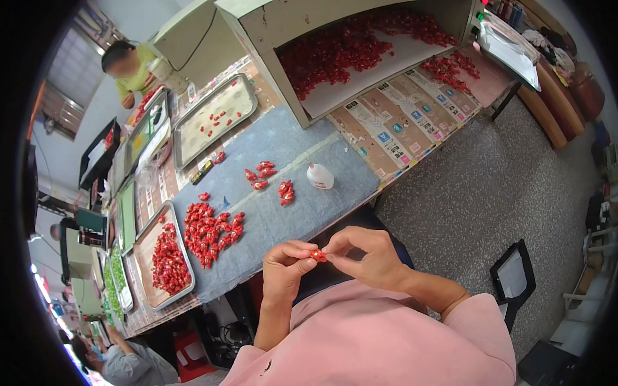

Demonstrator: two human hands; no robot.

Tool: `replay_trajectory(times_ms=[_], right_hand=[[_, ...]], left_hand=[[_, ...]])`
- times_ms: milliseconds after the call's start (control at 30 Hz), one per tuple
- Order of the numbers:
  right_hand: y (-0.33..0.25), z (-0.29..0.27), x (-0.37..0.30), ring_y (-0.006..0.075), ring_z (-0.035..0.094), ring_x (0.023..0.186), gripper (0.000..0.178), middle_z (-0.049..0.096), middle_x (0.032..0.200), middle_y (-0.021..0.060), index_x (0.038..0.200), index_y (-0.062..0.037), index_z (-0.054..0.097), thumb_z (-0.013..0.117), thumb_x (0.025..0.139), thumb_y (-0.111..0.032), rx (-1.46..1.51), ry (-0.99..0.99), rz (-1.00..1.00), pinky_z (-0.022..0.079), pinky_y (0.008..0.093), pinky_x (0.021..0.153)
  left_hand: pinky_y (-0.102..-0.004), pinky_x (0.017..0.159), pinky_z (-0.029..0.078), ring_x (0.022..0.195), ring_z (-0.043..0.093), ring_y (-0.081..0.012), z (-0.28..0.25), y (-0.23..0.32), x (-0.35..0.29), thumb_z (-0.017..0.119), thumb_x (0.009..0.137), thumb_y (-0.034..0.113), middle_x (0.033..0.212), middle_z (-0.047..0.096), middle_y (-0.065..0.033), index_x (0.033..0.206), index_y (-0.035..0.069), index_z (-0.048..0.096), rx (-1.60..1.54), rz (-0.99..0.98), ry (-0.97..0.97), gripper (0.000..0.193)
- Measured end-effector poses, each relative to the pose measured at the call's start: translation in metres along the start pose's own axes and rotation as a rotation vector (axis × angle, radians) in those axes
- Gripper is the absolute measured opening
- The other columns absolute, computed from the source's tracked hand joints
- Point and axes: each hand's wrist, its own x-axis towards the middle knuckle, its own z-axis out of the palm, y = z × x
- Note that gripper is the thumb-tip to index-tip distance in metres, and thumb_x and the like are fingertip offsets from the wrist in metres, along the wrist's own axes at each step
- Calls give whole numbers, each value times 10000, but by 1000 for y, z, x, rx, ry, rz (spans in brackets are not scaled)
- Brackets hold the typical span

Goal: The person assembles small red candies by applying a drop of liquid from a white bottle to one piece and attaching another piece to it. The person handles the candies one at a time, repeating the process of picking, applying liquid, and joining the pieces. The finished items are placed on a tray on the table.

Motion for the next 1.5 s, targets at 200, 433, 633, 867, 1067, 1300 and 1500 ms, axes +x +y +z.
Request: replay_trajectory(times_ms=[200,433,633,867,1067,1300,1500], right_hand=[[1,-1,0,139,662,718,115,667,801,70,846,-12,657,720,759,29,39,1,3,534,255,652],[-2,-1,0,139,661,725,127,665,811,68,879,-14,667,714,769,30,-9,-27,-33,531,259,646],[-1,3,2,142,652,757,164,663,887,85,938,-11,677,721,781,6,64,-40,8,523,256,665],[-5,0,7,142,639,726,133,667,873,84,919,-14,694,720,789,-21,-67,-119,-37,508,255,646],[-5,4,6,139,637,697,105,668,840,84,893,-13,696,717,792,-30,-66,-71,-41,500,251,624],[-6,8,5,129,640,714,85,664,836,81,867,-4,685,715,800,-46,-15,-85,63,506,251,633],[-4,10,4,124,640,734,87,662,840,74,874,-6,683,706,812,-62,56,-85,111,510,254,657]], left_hand=[[-326,808,563,865,670,-205,1,0,3,717,721,-132,971,674,-147,830,30,677,12,16,-31,200],[-322,815,555,884,662,-200,1,2,1,723,720,-126,981,668,-142,832,35,678,-5,25,-48,201],[-307,829,530,897,638,-184,5,9,-2,718,724,-130,992,647,-115,845,35,666,-19,29,-29,211],[-304,827,527,911,629,-181,2,7,-4,701,731,-145,985,639,-112,864,30,651,-23,89,-68,225],[-291,851,523,949,622,-170,6,12,-4,697,755,-133,1041,629,-131,935,1,654,-79,36,-40,228],[-296,816,559,913,647,-185,-2,9,-5,716,737,-128,1006,647,-137,922,-4,663,-19,54,-63,229],[-297,801,564,897,652,-187,-1,8,-5,729,727,-122,989,655,-139,903,-1,670,-21,83,-58,222]])
